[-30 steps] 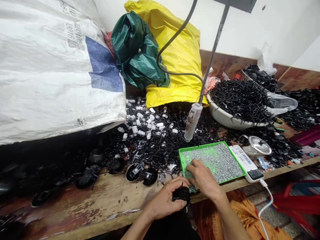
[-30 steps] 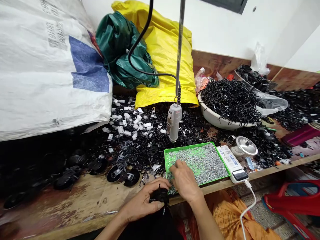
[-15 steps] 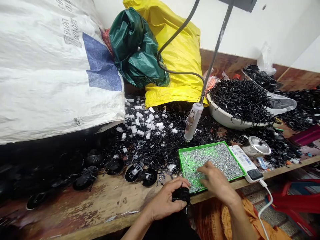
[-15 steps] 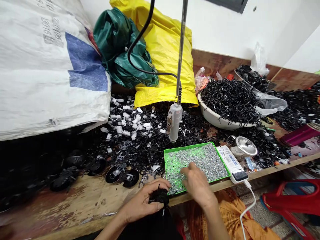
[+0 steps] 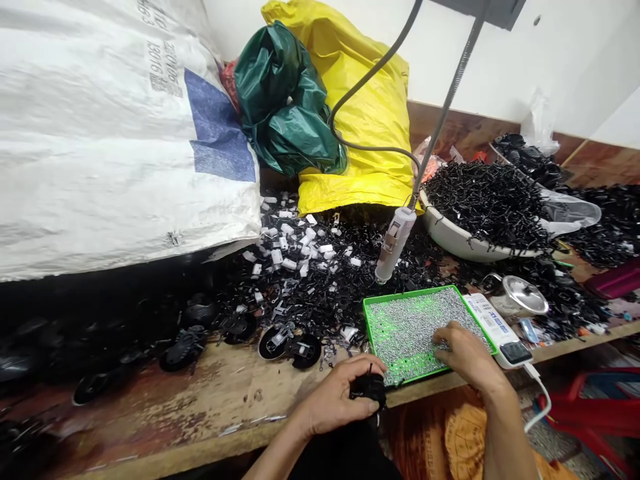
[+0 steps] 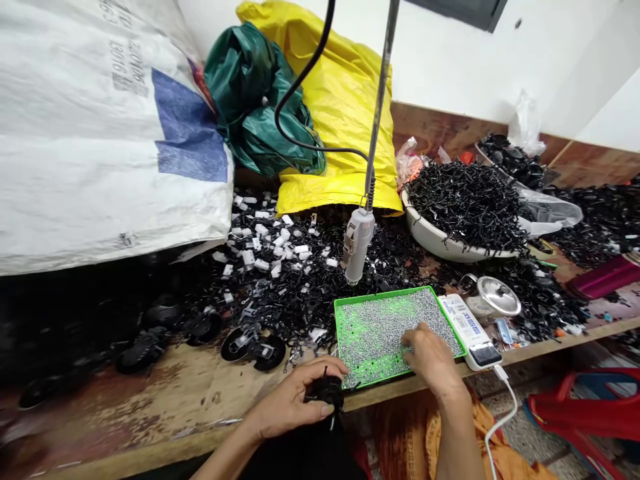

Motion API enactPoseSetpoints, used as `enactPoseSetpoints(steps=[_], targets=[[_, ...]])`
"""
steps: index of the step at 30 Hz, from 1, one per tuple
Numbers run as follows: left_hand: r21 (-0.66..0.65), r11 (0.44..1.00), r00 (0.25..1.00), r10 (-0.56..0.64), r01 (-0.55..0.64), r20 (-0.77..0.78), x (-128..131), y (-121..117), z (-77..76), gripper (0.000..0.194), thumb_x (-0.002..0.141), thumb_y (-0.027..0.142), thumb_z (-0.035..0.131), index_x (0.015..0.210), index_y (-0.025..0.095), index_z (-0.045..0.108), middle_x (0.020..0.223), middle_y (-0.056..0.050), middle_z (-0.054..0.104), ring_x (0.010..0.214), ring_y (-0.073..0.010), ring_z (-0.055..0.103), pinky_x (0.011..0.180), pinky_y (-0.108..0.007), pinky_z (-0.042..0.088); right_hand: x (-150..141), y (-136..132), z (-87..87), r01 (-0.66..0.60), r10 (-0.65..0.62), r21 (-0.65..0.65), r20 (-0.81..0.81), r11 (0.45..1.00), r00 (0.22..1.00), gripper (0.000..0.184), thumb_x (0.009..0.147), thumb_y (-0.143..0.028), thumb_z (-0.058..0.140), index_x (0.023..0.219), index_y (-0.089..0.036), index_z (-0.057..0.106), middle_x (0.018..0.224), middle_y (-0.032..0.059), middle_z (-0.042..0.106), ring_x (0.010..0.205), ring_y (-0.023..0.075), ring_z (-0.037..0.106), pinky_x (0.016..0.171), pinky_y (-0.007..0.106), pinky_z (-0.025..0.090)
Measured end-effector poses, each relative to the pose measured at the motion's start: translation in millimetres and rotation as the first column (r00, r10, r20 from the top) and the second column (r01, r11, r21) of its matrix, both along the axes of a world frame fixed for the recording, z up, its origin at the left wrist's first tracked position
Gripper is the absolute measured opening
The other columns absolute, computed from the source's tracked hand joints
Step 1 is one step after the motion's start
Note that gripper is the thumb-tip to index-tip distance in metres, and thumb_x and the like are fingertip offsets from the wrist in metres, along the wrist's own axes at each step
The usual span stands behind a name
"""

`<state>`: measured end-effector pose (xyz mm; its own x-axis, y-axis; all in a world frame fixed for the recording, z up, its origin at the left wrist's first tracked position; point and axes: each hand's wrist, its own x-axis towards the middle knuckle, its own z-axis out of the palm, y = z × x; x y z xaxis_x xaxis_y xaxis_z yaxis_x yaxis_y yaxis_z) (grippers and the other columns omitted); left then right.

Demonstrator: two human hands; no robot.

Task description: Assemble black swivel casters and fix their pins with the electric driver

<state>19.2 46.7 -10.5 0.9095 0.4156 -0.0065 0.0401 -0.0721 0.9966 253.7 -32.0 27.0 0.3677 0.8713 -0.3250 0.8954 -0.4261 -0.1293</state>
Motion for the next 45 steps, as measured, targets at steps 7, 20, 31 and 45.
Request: enactPoseSetpoints(steps=[7,20,31,45], targets=[[-0.041,0.999,0.999,0.005,-0.003,0.045,-1.1,1.6,-2.1,0.028,0.062,0.023,0.061,0.089,0.017,0.059,0.104,-0.006,0.054,0.098,-0.0212,0.048,0.088,-0.032,0.033,-70.8,18.5,-2.3,-0.279,0.292,0.101,-0.154,0.955,0.944,0.018,0.068,-0.017,0.056,0.084,-0.024,0.062,0.092,0.0018,0.052,0.076,0.0145,0.055,0.062,0.023,0.036],[-0.001,1.0,1.0,-0.001,0.001,-0.008,-0.9,1.0,-2.1,0.029,0.064,0.022,0.061,0.092,0.018,0.057,0.105,-0.006,0.053,0.099,-0.0205,0.047,0.088,-0.031,0.034,-11.6,9.2,-10.8,0.062,-0.068,0.099,0.049,0.993,0.997,0.029,0.079,-0.024,0.045,0.104,-0.016,0.056,0.094,0.0105,0.052,0.076,0.0186,0.056,0.067,0.029,0.04],[0.004,1.0,1.0,-0.004,0.004,0.0,-0.2,-0.2,-0.5,0.026,0.064,0.025,0.06,0.089,0.017,0.058,0.104,-0.006,0.054,0.098,-0.0208,0.048,0.087,-0.03,0.034,-12.7,3.5,-1.8,-0.142,0.142,0.015,-0.066,0.99,0.988,0.011,0.065,-0.011,0.055,0.064,-0.02,0.063,0.081,0.0008,0.058,0.076,0.0143,0.054,0.064,0.023,0.035],[0.055,0.998,1.0,0.009,-0.008,-0.018,1.3,-0.8,0.3,0.026,0.064,0.02,0.057,0.09,0.018,0.057,0.099,-0.005,0.054,0.095,-0.0196,0.049,0.086,-0.03,0.035,-63.8,30.3,-8.9,-0.337,0.368,0.246,-0.093,0.909,0.925,0.022,0.071,-0.013,0.054,0.09,-0.023,0.06,0.094,0.0035,0.053,0.089,0.0181,0.05,0.074,0.026,0.039]])
